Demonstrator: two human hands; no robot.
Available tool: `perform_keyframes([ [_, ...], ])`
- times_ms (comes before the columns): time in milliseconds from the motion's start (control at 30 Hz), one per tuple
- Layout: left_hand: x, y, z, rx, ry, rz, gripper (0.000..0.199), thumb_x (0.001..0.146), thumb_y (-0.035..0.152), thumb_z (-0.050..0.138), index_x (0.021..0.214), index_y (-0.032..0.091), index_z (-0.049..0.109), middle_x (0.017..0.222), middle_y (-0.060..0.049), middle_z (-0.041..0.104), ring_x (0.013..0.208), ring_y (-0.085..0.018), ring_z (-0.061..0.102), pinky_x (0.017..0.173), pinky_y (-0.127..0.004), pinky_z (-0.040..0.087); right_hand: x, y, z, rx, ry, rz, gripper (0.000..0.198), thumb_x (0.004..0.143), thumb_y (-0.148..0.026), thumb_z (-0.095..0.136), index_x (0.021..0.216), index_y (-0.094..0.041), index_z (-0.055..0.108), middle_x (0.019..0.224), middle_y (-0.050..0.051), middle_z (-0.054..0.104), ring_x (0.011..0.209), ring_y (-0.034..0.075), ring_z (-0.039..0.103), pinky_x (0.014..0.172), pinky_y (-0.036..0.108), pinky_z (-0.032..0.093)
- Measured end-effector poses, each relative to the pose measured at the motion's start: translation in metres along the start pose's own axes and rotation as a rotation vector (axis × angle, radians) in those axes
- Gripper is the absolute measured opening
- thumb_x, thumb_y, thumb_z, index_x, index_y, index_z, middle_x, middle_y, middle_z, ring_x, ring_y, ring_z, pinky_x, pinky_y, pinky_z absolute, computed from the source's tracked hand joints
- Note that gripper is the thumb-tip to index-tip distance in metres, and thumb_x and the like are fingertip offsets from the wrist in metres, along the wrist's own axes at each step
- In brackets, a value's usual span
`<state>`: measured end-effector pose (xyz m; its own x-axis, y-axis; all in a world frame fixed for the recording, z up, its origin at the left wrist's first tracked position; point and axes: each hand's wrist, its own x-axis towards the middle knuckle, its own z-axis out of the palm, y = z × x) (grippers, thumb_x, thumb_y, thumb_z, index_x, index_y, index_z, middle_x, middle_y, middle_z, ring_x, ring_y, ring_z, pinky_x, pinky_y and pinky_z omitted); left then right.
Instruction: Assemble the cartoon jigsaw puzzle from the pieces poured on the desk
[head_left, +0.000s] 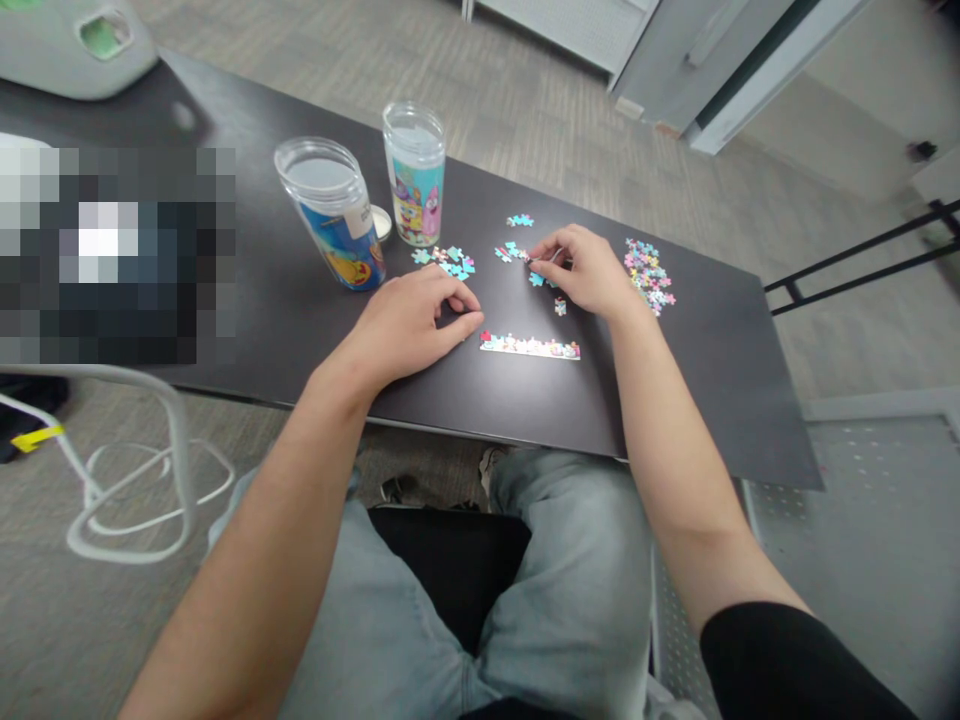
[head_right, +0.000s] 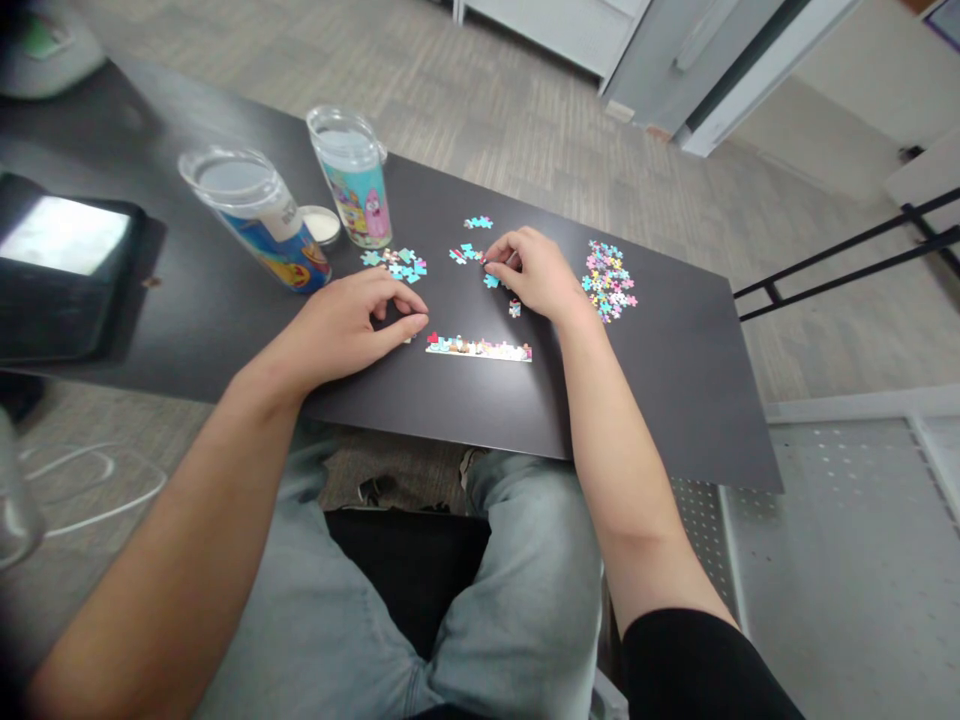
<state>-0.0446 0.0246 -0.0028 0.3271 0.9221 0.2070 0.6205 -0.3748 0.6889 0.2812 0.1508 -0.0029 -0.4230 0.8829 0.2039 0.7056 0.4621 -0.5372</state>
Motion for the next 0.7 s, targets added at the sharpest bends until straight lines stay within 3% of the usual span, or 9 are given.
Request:
perform_keyframes([
  [300, 0.0, -0.001, 0.0, -0.002, 0.003, 0.002, 0.02, 0.108, 0.045, 0.079, 0.113, 0.029, 0.09, 0.121, -0.007, 0.089, 0.103, -0.027, 0.076, 0.109, -0.049, 0.062, -0.003, -0.012, -0.007, 0.027, -0.065, -0.008, 0.009, 0.103, -0.021, 0.091, 0.102, -0.027, 0.085, 0.119, 0.009, 0.088, 0.104, 0.029, 0.08, 0.113, 0.053, 0.067],
  [500, 0.0, -0.001, 0.0, -0.009, 0.008, 0.007, 0.017, 0.108, 0.044, 0.081, 0.111, 0.03, 0.09, 0.12, -0.007, 0.088, 0.103, -0.027, 0.076, 0.106, -0.048, 0.062, -0.006, -0.02, -0.005, 0.093, -0.06, 0.05, 0.016, 0.102, -0.023, 0.092, 0.104, -0.028, 0.077, 0.108, 0.006, 0.086, 0.103, 0.027, 0.078, 0.108, 0.048, 0.065],
  [700, 0.0, 0.0, -0.001, -0.012, -0.002, -0.001, 0.019, 0.109, 0.044, 0.08, 0.111, 0.029, 0.09, 0.12, -0.007, 0.089, 0.103, -0.027, 0.075, 0.107, -0.048, 0.062, -0.003, -0.026, -0.001, 0.3, -0.073, 0.089, 0.024, 0.104, -0.046, 0.097, 0.118, -0.03, 0.086, 0.109, 0.004, 0.086, 0.105, 0.028, 0.079, 0.105, 0.047, 0.067],
])
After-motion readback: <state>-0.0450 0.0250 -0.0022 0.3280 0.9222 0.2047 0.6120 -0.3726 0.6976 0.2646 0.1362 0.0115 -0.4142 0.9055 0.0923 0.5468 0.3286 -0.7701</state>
